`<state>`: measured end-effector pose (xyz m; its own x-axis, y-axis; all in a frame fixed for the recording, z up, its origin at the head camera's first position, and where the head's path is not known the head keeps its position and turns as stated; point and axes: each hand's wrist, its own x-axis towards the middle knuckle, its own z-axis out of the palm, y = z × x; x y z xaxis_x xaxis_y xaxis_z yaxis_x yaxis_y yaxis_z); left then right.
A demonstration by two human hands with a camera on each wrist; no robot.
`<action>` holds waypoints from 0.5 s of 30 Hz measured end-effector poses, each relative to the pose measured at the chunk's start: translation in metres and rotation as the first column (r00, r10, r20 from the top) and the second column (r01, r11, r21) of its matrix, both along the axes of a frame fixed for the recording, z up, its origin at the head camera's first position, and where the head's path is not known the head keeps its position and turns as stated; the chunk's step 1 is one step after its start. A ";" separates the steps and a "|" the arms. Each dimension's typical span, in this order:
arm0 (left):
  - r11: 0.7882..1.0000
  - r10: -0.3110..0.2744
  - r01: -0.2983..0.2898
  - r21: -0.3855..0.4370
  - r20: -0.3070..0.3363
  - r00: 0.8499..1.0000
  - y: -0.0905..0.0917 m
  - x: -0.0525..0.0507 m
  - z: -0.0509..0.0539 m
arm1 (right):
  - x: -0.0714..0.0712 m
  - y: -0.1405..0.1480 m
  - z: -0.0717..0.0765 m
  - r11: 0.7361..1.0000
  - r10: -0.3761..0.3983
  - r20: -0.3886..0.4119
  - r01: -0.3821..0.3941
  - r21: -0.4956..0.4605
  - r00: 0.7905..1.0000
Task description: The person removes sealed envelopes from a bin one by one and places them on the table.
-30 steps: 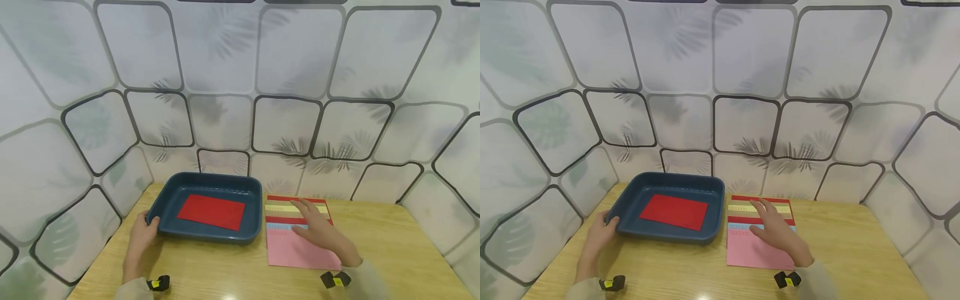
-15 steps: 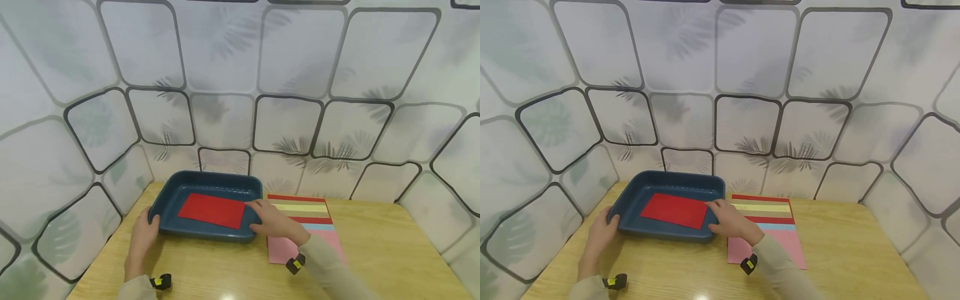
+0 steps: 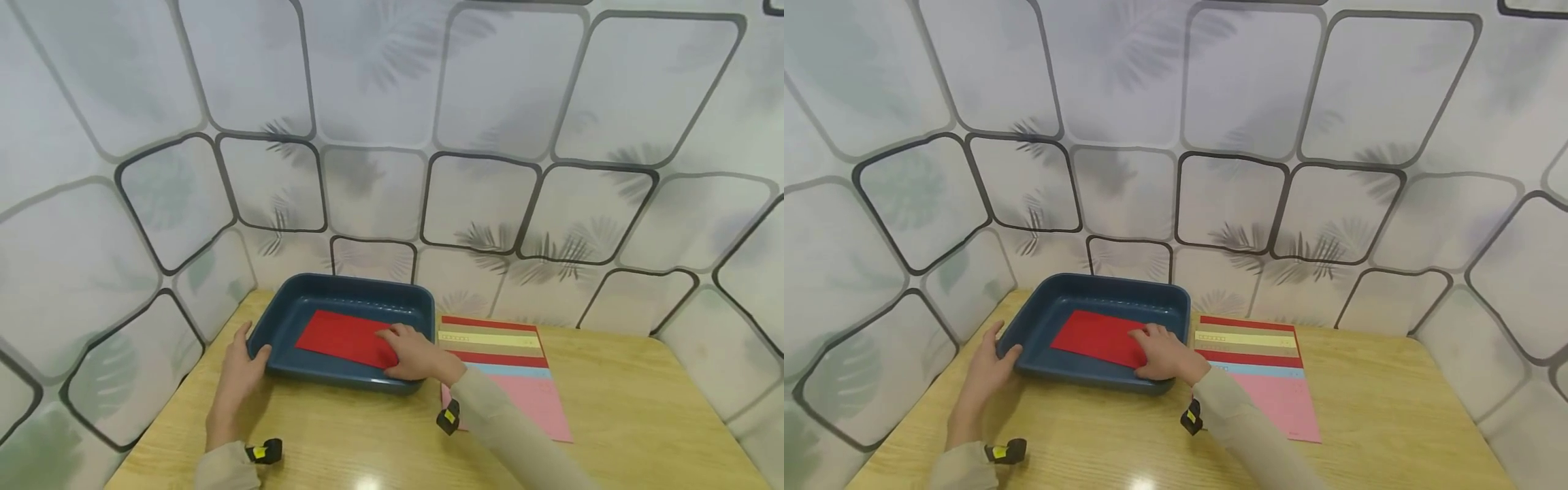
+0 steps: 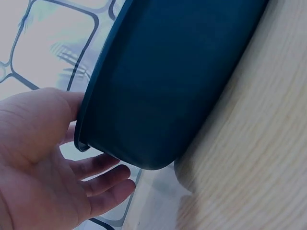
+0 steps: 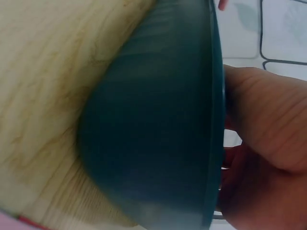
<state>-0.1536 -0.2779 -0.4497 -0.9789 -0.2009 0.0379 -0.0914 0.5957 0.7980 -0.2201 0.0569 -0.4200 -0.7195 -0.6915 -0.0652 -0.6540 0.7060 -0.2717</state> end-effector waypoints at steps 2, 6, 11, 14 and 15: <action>1.000 -0.022 0.022 -0.010 0.001 1.000 0.001 0.000 0.000 | -0.004 -0.006 -0.001 1.000 -0.016 0.008 0.016 0.023 1.000; 0.997 -0.071 0.073 -0.037 0.048 0.996 0.007 0.001 0.000 | -0.010 -0.014 -0.002 0.997 -0.056 0.032 0.054 0.063 0.998; 0.994 -0.095 0.098 -0.054 0.047 0.994 0.009 0.001 -0.003 | -0.015 -0.023 -0.004 0.993 -0.077 0.045 0.073 0.090 0.996; 0.993 -0.101 0.102 -0.058 0.033 0.994 0.007 0.003 -0.003 | -0.017 -0.029 -0.003 0.990 -0.086 0.051 0.079 0.121 0.995; 0.993 -0.102 0.103 -0.056 0.030 0.994 0.007 0.003 -0.003 | -0.018 -0.031 -0.003 0.988 -0.091 0.056 0.083 0.134 0.994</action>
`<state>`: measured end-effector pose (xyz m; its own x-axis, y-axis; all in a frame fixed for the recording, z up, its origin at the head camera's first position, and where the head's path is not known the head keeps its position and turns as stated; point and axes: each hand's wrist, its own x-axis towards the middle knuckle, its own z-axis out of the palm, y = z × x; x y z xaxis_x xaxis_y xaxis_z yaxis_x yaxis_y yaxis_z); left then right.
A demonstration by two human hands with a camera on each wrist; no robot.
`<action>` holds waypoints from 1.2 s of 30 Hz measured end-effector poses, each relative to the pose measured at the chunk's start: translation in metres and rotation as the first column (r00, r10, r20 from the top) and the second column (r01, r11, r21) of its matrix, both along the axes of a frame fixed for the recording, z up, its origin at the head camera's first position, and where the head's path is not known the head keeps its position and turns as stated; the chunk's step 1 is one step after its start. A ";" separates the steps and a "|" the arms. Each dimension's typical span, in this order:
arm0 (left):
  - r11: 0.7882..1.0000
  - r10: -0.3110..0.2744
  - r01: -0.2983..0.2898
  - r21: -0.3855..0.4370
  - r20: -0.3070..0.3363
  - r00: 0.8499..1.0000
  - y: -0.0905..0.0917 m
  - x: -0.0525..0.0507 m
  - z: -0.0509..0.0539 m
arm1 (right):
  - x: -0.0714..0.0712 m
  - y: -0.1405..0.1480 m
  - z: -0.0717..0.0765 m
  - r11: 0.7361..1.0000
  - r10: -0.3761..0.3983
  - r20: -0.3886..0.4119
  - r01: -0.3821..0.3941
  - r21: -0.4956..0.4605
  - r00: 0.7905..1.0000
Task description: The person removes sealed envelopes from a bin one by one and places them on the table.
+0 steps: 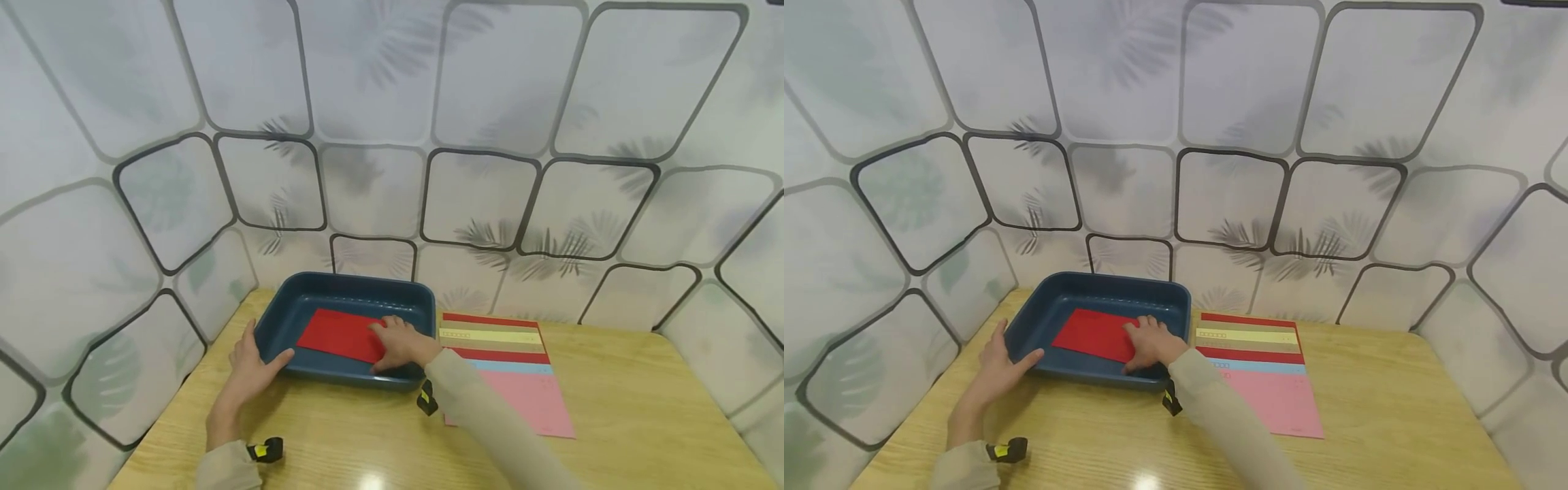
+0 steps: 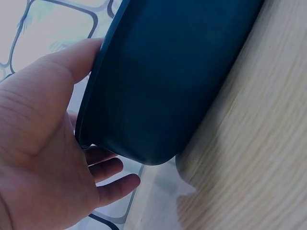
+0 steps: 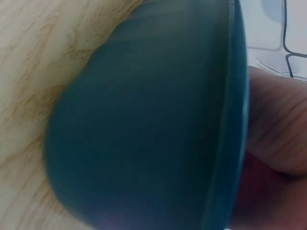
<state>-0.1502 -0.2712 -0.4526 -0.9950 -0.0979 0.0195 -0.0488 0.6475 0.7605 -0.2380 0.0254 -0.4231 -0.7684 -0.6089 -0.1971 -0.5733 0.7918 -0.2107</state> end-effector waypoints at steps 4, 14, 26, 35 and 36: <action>1.000 0.004 -0.004 0.010 -0.025 1.000 0.001 0.001 0.002 | -0.001 -0.010 0.000 0.998 -0.025 0.020 0.023 0.065 1.000; 1.000 -0.002 0.002 0.010 -0.029 1.000 0.002 0.001 0.001 | -0.001 -0.016 -0.016 0.990 -0.118 0.106 0.108 0.091 0.987; 1.000 -0.002 0.002 0.002 0.008 1.000 -0.001 -0.002 0.000 | -0.011 -0.008 -0.029 0.987 -0.160 0.078 0.158 0.030 0.984; 1.000 -0.002 0.001 0.011 0.019 1.000 -0.001 -0.001 0.000 | -0.013 -0.008 -0.032 0.991 -0.135 0.031 0.135 0.012 0.990; 1.000 -0.002 0.002 0.015 0.020 1.000 0.000 -0.001 0.000 | -0.013 -0.009 -0.032 0.991 -0.131 0.024 0.131 0.009 0.991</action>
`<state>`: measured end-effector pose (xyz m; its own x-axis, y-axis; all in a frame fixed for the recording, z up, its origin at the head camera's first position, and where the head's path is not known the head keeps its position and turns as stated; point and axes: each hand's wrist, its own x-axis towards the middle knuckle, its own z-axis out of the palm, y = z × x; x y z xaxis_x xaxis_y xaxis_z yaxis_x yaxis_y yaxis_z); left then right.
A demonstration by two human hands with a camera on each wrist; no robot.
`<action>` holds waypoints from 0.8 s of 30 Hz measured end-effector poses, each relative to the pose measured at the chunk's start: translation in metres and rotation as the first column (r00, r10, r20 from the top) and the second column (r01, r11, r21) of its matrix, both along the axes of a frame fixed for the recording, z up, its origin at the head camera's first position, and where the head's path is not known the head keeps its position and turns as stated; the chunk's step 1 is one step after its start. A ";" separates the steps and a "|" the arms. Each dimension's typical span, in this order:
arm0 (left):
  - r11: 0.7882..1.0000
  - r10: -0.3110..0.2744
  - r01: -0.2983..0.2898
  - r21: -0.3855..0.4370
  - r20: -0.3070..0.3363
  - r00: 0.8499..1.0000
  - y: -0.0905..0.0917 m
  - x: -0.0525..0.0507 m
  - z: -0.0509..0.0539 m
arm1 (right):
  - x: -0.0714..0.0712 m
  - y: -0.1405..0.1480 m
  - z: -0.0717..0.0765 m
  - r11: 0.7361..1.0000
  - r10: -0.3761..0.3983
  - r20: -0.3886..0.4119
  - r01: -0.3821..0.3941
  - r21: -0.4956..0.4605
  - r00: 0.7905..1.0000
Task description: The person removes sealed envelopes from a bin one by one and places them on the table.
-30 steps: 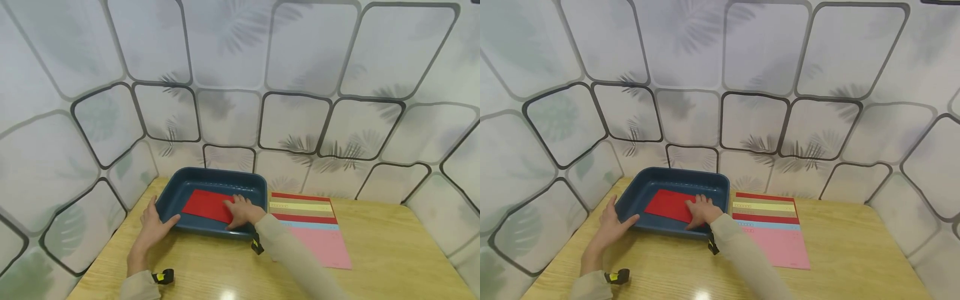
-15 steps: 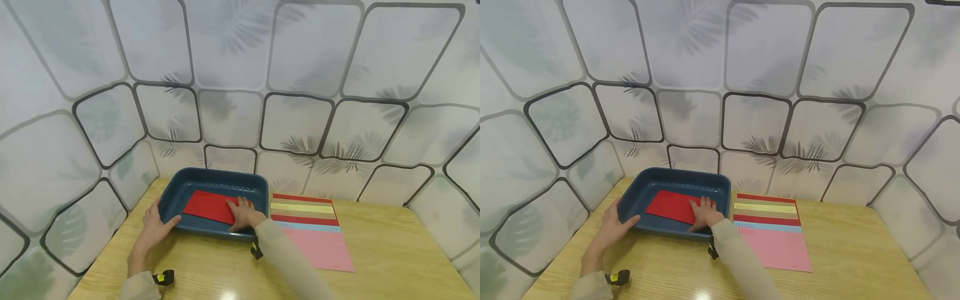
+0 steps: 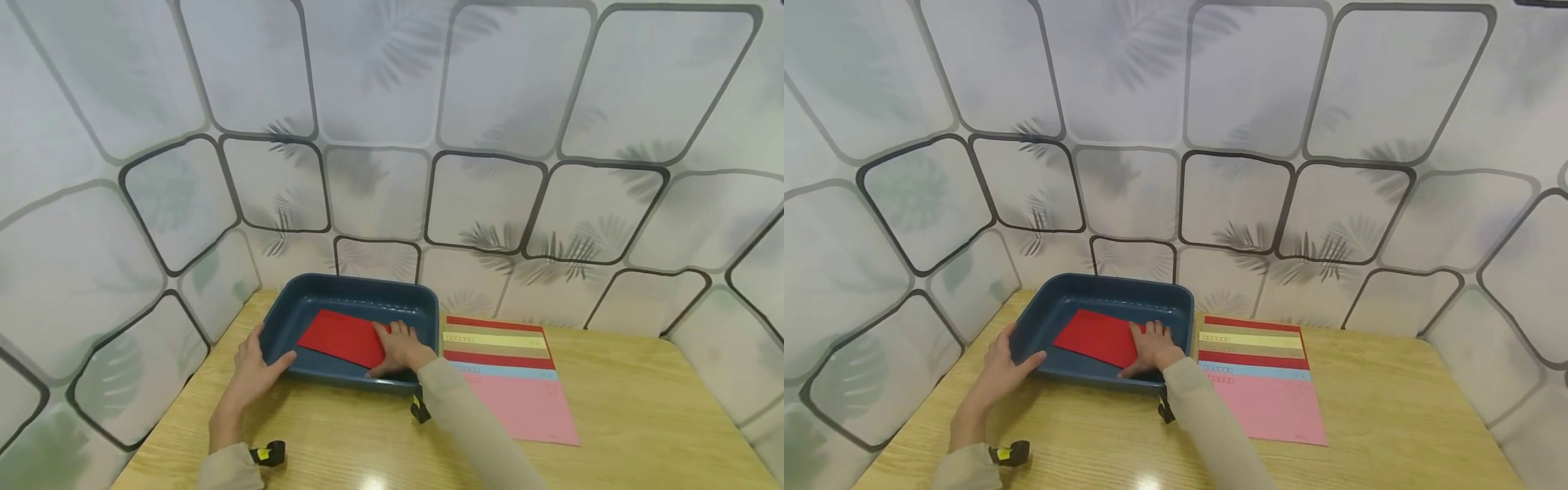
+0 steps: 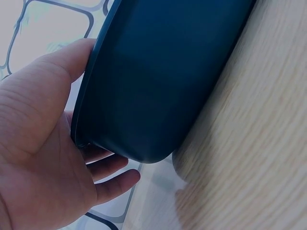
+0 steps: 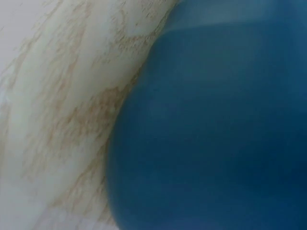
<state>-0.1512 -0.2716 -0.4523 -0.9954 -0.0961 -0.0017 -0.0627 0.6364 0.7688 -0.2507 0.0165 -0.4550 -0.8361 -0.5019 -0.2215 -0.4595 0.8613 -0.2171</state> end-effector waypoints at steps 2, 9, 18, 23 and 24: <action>1.000 0.000 0.000 0.002 0.001 1.000 0.000 0.000 0.000 | 0.000 0.000 0.000 1.000 0.004 -0.012 -0.004 0.002 1.000; 1.000 0.014 -0.014 0.006 0.007 1.000 0.001 0.000 0.000 | 0.003 -0.002 0.002 1.000 0.009 -0.037 -0.009 -0.005 0.999; 0.999 0.033 -0.033 -0.006 -0.004 0.999 0.000 -0.002 -0.001 | 0.008 -0.010 0.006 0.999 0.046 -0.063 -0.045 0.011 0.997; 1.000 0.025 -0.025 -0.008 -0.009 1.000 0.002 -0.002 0.001 | 0.011 -0.012 0.004 0.999 0.037 -0.051 -0.037 -0.003 0.998; 1.000 0.025 -0.025 -0.009 -0.012 1.000 0.003 -0.002 0.002 | 0.012 -0.012 0.004 0.999 0.035 -0.056 -0.035 -0.005 0.998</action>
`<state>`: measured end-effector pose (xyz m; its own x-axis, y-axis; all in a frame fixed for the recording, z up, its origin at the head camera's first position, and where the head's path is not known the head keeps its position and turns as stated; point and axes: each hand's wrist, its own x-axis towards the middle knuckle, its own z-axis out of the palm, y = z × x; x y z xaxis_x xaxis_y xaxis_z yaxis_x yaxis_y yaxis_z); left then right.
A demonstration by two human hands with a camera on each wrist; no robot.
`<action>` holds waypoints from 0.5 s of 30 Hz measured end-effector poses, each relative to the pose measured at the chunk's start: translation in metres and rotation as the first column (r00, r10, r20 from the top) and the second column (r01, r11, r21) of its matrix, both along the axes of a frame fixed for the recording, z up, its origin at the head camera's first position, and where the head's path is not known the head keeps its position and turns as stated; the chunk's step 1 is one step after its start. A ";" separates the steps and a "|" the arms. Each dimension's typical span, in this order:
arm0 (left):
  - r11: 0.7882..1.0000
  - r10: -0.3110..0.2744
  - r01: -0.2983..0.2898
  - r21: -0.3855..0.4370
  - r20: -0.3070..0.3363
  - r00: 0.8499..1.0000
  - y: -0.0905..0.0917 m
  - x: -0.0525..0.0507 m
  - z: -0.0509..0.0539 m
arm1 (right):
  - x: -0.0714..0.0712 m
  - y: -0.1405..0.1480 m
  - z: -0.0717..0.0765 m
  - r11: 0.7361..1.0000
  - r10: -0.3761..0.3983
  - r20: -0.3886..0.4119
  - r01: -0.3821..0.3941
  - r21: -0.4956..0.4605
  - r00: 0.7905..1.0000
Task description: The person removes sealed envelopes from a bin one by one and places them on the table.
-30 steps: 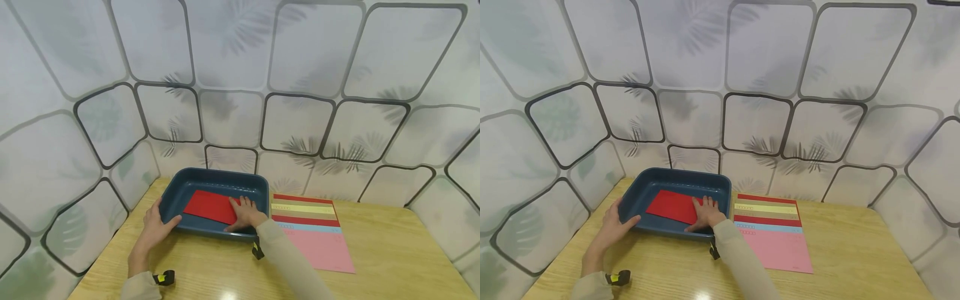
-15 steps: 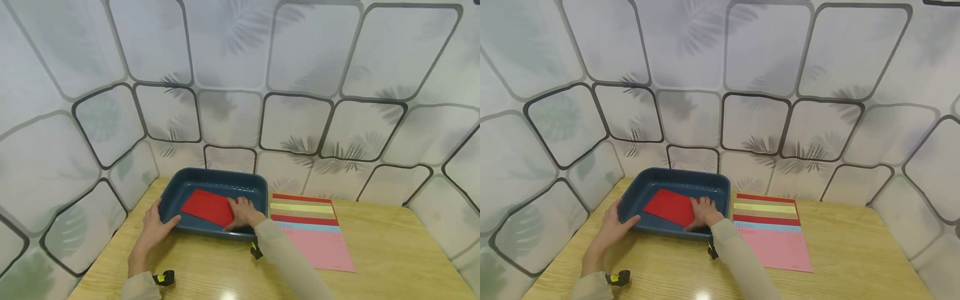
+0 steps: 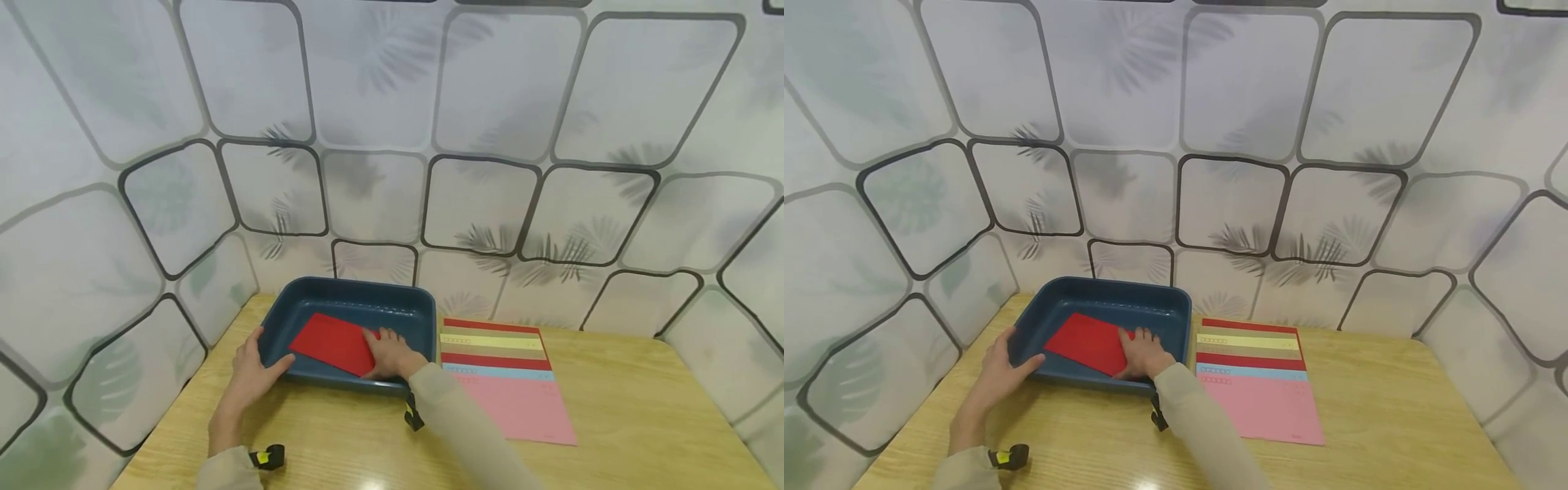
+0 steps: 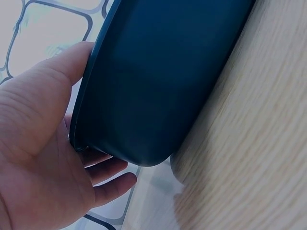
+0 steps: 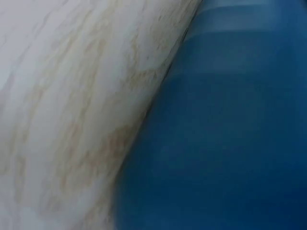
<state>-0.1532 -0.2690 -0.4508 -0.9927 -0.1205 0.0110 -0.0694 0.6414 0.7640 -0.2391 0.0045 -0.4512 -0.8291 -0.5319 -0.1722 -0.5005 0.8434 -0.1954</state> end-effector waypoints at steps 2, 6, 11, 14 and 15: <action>1.000 0.001 -0.001 0.002 -0.003 1.000 0.000 0.000 0.000 | 0.001 -0.001 0.000 1.000 -0.003 -0.007 0.003 0.001 1.000; 1.000 0.007 -0.007 0.011 -0.007 1.000 -0.002 -0.001 0.001 | 0.001 -0.006 0.002 0.999 0.001 -0.040 0.000 0.039 0.999; 1.000 0.014 -0.014 -0.006 -0.014 1.000 -0.002 0.000 0.001 | 0.000 -0.009 0.001 0.999 0.011 -0.056 -0.008 0.051 0.998; 1.000 0.012 -0.012 -0.008 -0.005 1.000 -0.002 0.000 0.000 | 0.001 -0.008 0.002 0.999 0.012 -0.049 -0.011 0.036 0.999; 1.000 0.013 -0.013 -0.006 -0.002 1.000 -0.002 0.000 -0.001 | 0.000 -0.007 0.002 0.999 0.015 -0.053 -0.013 0.034 0.999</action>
